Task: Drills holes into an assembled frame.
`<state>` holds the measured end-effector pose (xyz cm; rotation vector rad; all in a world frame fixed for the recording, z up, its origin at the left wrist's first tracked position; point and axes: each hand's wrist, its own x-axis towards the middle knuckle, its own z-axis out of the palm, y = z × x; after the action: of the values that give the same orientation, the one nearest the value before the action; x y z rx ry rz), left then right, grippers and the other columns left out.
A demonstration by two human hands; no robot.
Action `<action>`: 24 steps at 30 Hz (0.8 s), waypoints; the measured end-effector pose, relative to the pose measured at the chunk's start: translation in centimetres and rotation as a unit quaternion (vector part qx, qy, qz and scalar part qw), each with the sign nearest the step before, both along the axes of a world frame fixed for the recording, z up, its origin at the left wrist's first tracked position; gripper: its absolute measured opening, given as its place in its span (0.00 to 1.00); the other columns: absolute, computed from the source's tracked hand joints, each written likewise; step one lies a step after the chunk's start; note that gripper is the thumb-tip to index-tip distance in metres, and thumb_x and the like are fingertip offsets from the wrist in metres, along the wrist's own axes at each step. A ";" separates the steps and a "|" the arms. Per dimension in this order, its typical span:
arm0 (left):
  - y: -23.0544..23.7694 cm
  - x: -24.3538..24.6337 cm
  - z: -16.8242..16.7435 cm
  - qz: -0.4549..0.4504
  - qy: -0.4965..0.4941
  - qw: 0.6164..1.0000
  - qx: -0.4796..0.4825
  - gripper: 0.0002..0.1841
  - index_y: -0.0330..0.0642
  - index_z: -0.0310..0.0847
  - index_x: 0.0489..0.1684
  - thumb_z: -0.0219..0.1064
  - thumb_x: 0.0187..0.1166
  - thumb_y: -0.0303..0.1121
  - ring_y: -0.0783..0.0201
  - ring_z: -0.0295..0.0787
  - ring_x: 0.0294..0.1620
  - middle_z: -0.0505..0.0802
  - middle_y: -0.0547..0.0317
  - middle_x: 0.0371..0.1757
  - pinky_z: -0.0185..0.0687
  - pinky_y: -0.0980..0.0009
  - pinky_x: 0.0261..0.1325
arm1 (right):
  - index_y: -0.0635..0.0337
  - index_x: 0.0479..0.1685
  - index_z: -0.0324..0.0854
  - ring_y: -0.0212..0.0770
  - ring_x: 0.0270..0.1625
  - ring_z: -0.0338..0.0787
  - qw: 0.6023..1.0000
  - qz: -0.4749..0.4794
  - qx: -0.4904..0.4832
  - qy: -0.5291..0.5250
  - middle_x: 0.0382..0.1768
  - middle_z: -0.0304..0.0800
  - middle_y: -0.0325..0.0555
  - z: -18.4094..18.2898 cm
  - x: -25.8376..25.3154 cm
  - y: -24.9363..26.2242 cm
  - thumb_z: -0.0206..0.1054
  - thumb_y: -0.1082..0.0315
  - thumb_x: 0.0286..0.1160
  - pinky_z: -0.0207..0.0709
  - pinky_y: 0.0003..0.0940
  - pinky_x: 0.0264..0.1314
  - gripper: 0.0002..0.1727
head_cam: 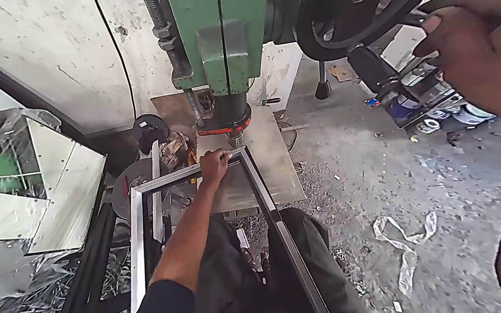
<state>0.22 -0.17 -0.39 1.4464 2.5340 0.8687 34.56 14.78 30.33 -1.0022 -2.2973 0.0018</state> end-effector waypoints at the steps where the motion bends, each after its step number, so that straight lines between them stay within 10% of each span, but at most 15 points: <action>1: 0.0 0.0 0.1 0.001 0.000 1.000 -0.005 0.13 0.57 0.96 0.51 0.68 0.83 0.49 0.55 0.92 0.55 0.98 0.64 0.48 0.77 0.45 0.68 | 0.57 0.66 0.82 0.56 0.47 0.89 1.000 0.003 0.000 0.003 0.48 0.89 0.61 -0.1 0.0 0.2 0.44 0.45 0.93 0.77 0.64 0.51 0.30; 13: 0.1 0.1 0.4 0.006 -0.006 1.000 -0.029 0.13 0.56 0.95 0.50 0.68 0.83 0.49 0.53 0.92 0.57 0.98 0.61 0.48 0.78 0.45 0.69 | 0.56 0.77 0.75 0.86 0.56 0.84 0.994 -0.099 -0.007 -0.056 0.57 0.84 0.77 -4.3 -1.7 -4.6 0.44 0.52 0.93 0.68 0.85 0.44 0.27; 20: 0.2 0.1 0.5 0.003 -0.004 1.000 -0.023 0.14 0.55 0.96 0.50 0.69 0.82 0.49 0.51 0.92 0.57 0.98 0.60 0.47 0.77 0.43 0.69 | 0.69 0.44 0.77 0.86 0.44 0.84 0.968 -0.137 -0.113 -0.179 0.36 0.82 0.78 -1.1 -3.3 -3.9 0.55 0.54 0.86 0.66 0.80 0.34 0.22; 24: 0.0 0.2 -0.2 0.007 0.013 1.000 0.006 0.13 0.59 0.96 0.51 0.69 0.82 0.49 0.53 0.93 0.54 0.99 0.63 0.47 0.78 0.44 0.67 | 0.58 0.34 0.77 0.63 0.34 0.87 0.981 -0.071 -0.151 -0.096 0.28 0.83 0.57 -1.8 -3.3 -2.3 0.46 0.46 0.90 0.71 0.68 0.32 0.27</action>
<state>0.44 -0.15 -0.60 1.4549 2.5644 0.8735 31.29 12.46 28.57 -1.3718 -2.4421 0.2093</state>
